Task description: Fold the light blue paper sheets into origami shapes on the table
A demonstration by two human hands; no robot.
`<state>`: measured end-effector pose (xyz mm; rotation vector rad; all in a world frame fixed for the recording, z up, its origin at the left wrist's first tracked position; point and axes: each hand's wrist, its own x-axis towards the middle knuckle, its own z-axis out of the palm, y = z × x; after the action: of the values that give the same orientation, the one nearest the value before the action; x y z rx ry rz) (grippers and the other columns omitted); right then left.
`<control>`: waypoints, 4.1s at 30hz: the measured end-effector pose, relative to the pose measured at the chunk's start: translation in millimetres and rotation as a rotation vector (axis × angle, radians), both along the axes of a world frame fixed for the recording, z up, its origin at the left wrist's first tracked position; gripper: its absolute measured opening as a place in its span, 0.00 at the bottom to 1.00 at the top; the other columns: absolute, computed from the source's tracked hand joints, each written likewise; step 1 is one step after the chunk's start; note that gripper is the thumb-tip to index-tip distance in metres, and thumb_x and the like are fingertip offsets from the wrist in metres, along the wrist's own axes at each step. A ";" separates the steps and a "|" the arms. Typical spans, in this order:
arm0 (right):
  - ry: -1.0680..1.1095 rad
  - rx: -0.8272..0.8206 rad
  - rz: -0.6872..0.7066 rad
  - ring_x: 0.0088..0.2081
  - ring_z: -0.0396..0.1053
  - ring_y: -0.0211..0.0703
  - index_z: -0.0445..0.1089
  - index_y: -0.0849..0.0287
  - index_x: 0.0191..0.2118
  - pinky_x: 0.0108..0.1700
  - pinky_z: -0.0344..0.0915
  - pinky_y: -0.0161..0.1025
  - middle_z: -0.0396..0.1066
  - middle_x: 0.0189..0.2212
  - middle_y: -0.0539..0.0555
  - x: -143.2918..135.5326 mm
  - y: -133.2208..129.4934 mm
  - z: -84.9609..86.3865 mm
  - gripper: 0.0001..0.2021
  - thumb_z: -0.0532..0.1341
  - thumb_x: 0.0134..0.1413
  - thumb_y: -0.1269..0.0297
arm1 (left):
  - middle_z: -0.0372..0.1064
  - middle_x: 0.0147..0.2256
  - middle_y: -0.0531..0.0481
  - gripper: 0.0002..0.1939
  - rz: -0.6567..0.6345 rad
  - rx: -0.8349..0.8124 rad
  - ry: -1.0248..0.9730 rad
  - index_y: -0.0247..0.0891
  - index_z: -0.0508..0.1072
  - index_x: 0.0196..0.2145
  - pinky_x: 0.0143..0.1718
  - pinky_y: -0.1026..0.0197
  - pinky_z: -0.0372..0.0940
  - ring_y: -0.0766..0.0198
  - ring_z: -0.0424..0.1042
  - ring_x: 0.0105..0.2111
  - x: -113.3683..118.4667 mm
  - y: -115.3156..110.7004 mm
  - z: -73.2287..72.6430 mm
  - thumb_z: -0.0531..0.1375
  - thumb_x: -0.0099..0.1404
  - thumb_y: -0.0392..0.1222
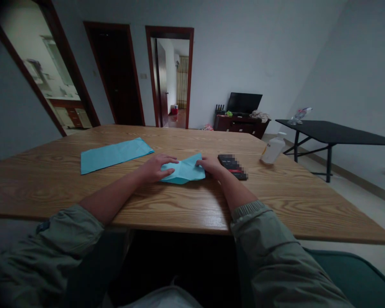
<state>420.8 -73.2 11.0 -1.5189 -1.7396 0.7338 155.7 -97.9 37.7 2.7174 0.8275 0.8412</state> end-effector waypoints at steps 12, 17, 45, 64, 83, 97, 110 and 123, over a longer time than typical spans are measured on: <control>-0.678 0.341 0.107 0.40 0.69 0.49 0.68 0.58 0.52 0.40 0.62 0.38 0.71 0.42 0.59 -17.1 -27.5 15.2 0.21 0.59 0.50 0.64 | 0.63 0.57 0.47 0.22 0.056 -0.134 0.279 0.45 0.72 0.50 0.57 0.53 0.53 0.53 0.62 0.56 -3.0 6.4 -15.7 0.58 0.59 0.53; -0.653 0.463 0.377 0.46 0.66 0.48 0.68 0.52 0.54 0.51 0.59 0.41 0.67 0.47 0.58 -30.9 -46.4 19.9 0.23 0.61 0.50 0.66 | 0.62 0.57 0.47 0.23 0.057 -0.174 0.256 0.44 0.71 0.50 0.56 0.55 0.56 0.54 0.63 0.55 -6.0 9.9 -18.7 0.58 0.59 0.53; -0.800 0.323 0.341 0.46 0.66 0.49 0.70 0.57 0.49 0.50 0.57 0.40 0.69 0.45 0.59 -42.9 -53.3 20.6 0.17 0.57 0.55 0.59 | 0.67 0.47 0.44 0.30 0.375 -0.357 -0.370 0.38 0.67 0.51 0.43 0.59 0.65 0.59 0.69 0.42 -16.4 40.6 -23.6 0.65 0.50 0.43; -0.780 0.319 0.434 0.50 0.62 0.52 0.67 0.60 0.54 0.53 0.55 0.45 0.66 0.50 0.61 -49.7 -60.9 23.3 0.23 0.58 0.52 0.58 | 0.65 0.27 0.53 0.36 0.371 -0.854 -0.486 0.36 0.65 0.54 0.21 0.67 0.57 0.69 0.65 0.21 -22.3 29.4 -16.6 0.68 0.46 0.42; -0.952 0.244 0.332 0.50 0.58 0.55 0.59 0.51 0.61 0.53 0.51 0.49 0.61 0.51 0.61 -63.1 -66.7 23.0 0.28 0.51 0.56 0.50 | 0.68 0.29 0.53 0.42 0.288 -0.742 -0.467 0.35 0.55 0.60 0.28 0.66 0.63 0.66 0.68 0.27 -10.9 18.3 -10.2 0.65 0.48 0.35; -0.790 0.280 0.340 0.50 0.61 0.55 0.59 0.59 0.61 0.53 0.55 0.46 0.65 0.50 0.63 -48.5 -53.0 17.1 0.33 0.59 0.51 0.51 | 0.72 0.46 0.51 0.20 -0.027 -0.340 -0.022 0.47 0.77 0.40 0.53 0.60 0.57 0.56 0.67 0.49 -2.3 -8.6 -4.5 0.68 0.45 0.42; -0.708 0.263 0.394 0.51 0.62 0.55 0.60 0.60 0.60 0.53 0.56 0.46 0.64 0.52 0.64 -38.4 -50.3 19.0 0.34 0.60 0.50 0.48 | 0.73 0.42 0.48 0.24 0.056 -0.342 -0.056 0.44 0.72 0.48 0.45 0.60 0.63 0.58 0.70 0.41 -5.6 -7.6 -2.9 0.64 0.51 0.43; 0.352 0.297 -0.307 0.31 0.68 0.42 0.70 0.65 0.37 0.31 0.64 0.34 0.72 0.30 0.54 -26.4 -23.5 28.6 0.17 0.56 0.51 0.55 | 0.65 0.43 0.43 0.15 0.397 0.013 -0.192 0.38 0.75 0.43 0.53 0.55 0.57 0.55 0.65 0.47 -9.9 4.6 9.3 0.56 0.58 0.36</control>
<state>394.4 -96.7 39.6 -1.3200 -1.2561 0.5204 145.9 -93.3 47.1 2.4645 1.3412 1.1635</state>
